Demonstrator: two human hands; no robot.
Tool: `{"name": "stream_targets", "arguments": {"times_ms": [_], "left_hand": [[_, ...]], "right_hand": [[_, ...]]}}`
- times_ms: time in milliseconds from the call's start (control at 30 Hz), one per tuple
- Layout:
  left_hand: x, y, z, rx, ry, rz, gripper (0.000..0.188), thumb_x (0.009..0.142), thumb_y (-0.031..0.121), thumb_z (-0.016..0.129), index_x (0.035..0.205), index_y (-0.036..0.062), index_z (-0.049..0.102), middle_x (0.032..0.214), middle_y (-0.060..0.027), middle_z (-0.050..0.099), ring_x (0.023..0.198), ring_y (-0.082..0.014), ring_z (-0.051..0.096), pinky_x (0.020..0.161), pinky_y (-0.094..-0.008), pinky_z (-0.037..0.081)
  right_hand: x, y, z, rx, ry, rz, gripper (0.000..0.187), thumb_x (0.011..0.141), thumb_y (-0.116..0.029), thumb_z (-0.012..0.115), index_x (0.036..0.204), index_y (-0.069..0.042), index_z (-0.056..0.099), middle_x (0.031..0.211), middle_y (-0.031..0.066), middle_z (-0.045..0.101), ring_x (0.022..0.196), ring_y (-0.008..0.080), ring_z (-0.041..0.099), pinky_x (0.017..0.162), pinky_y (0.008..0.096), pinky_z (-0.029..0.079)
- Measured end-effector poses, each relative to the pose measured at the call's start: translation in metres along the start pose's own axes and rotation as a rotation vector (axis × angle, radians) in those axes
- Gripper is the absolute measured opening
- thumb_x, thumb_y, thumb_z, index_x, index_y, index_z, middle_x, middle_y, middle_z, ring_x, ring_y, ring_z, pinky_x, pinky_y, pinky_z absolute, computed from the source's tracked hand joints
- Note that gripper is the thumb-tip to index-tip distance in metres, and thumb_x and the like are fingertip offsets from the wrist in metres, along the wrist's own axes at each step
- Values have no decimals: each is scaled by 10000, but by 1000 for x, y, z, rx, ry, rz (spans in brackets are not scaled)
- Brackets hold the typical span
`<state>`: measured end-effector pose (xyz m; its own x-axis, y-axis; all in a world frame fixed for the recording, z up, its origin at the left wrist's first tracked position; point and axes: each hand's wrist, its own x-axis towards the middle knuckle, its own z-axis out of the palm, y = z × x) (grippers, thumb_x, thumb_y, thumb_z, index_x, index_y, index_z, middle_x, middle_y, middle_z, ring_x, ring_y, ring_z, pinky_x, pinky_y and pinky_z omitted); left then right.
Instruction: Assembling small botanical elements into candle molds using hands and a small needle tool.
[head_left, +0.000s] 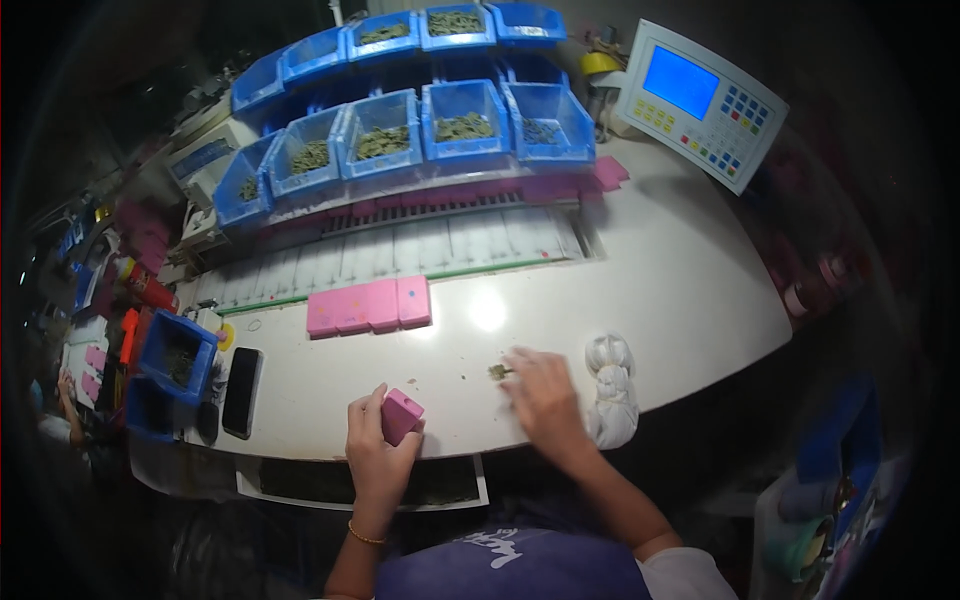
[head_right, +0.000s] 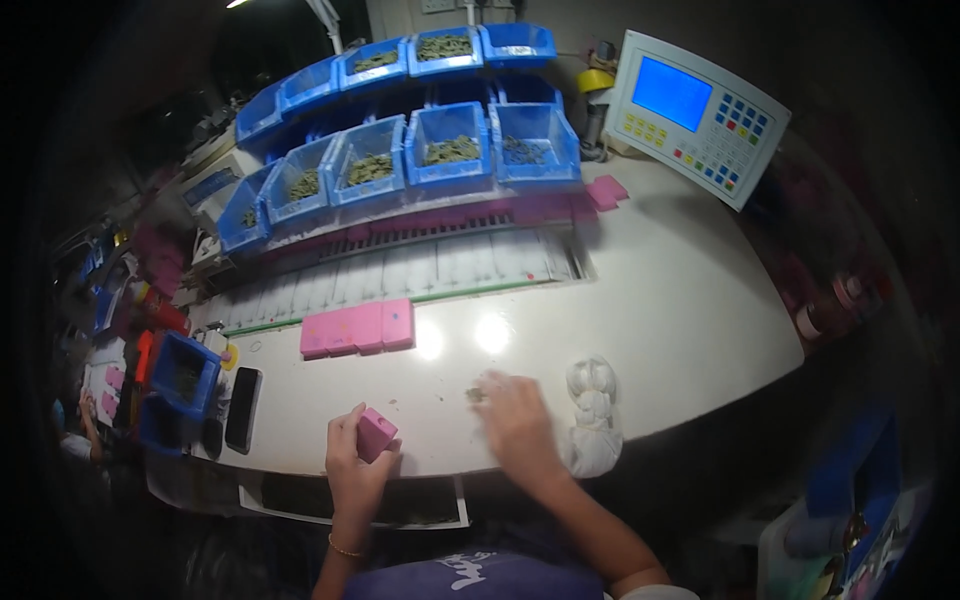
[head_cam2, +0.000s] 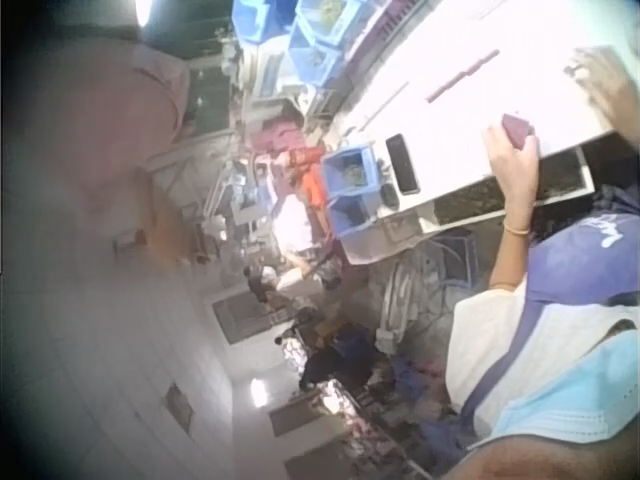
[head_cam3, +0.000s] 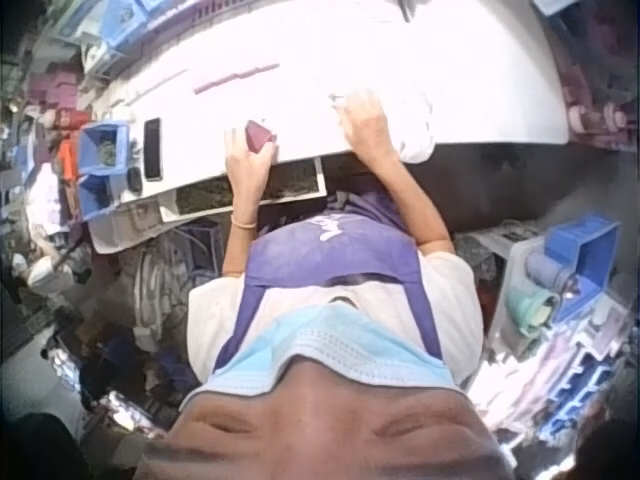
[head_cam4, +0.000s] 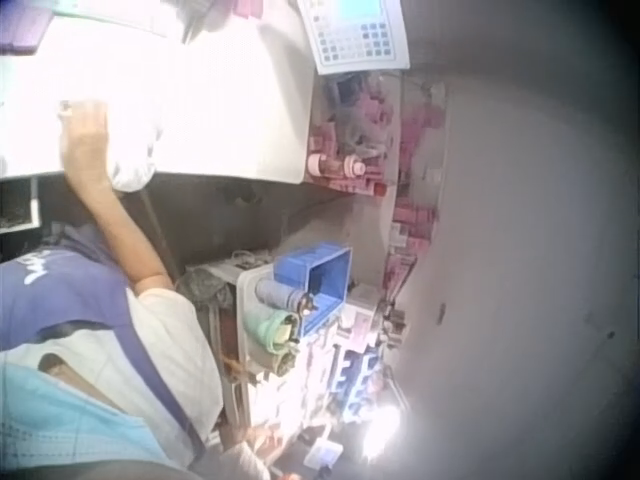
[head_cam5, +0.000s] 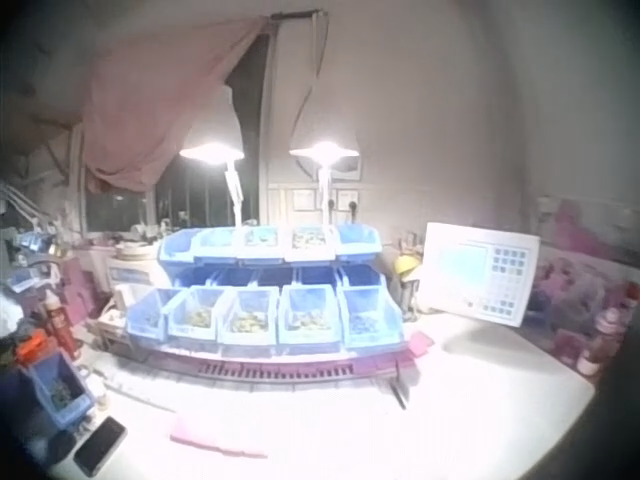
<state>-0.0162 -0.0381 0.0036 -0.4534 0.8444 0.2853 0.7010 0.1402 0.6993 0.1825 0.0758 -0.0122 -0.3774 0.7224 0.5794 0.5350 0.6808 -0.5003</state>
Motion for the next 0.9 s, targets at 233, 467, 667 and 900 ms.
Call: {"name": "stream_targets", "arguments": {"times_ms": [233, 467, 667, 900], "left_hand": [[16, -27, -20, 246, -43, 99, 497, 742, 201, 783, 1160, -22, 632, 981, -168, 623, 901, -301, 609, 778, -377, 507], [173, -37, 19, 76, 256, 86, 462, 748, 264, 770, 1108, 1, 650, 949, -186, 654, 867, -327, 635, 799, -411, 509], [245, -62, 66, 436, 258, -11, 447, 818, 297, 705, 1171, 31, 638, 1049, -176, 632, 991, -371, 575, 861, -449, 480], [118, -2, 41, -416, -380, -36, 292, 967, 237, 584, 1073, -6, 706, 974, -98, 716, 859, -171, 640, 804, -315, 498]], "right_hand": [[9, 18, -5, -57, -204, 115, 146, 801, -135, 727, 927, -66, 702, 991, 50, 660, 937, 278, 574, 795, 376, 496], [0, 21, 5, -102, -146, 51, 99, 815, -49, 681, 899, -33, 632, 946, 117, 610, 871, 311, 570, 753, 402, 489], [-1, -2, -7, 398, -130, 317, 108, 923, -80, 606, 995, 0, 609, 960, 103, 617, 921, 254, 579, 822, 341, 470], [9, -9, -10, 1330, -52, 756, 160, 1006, -206, 560, 1042, -73, 641, 1191, 39, 600, 1037, 102, 499, 906, 279, 380]]}}
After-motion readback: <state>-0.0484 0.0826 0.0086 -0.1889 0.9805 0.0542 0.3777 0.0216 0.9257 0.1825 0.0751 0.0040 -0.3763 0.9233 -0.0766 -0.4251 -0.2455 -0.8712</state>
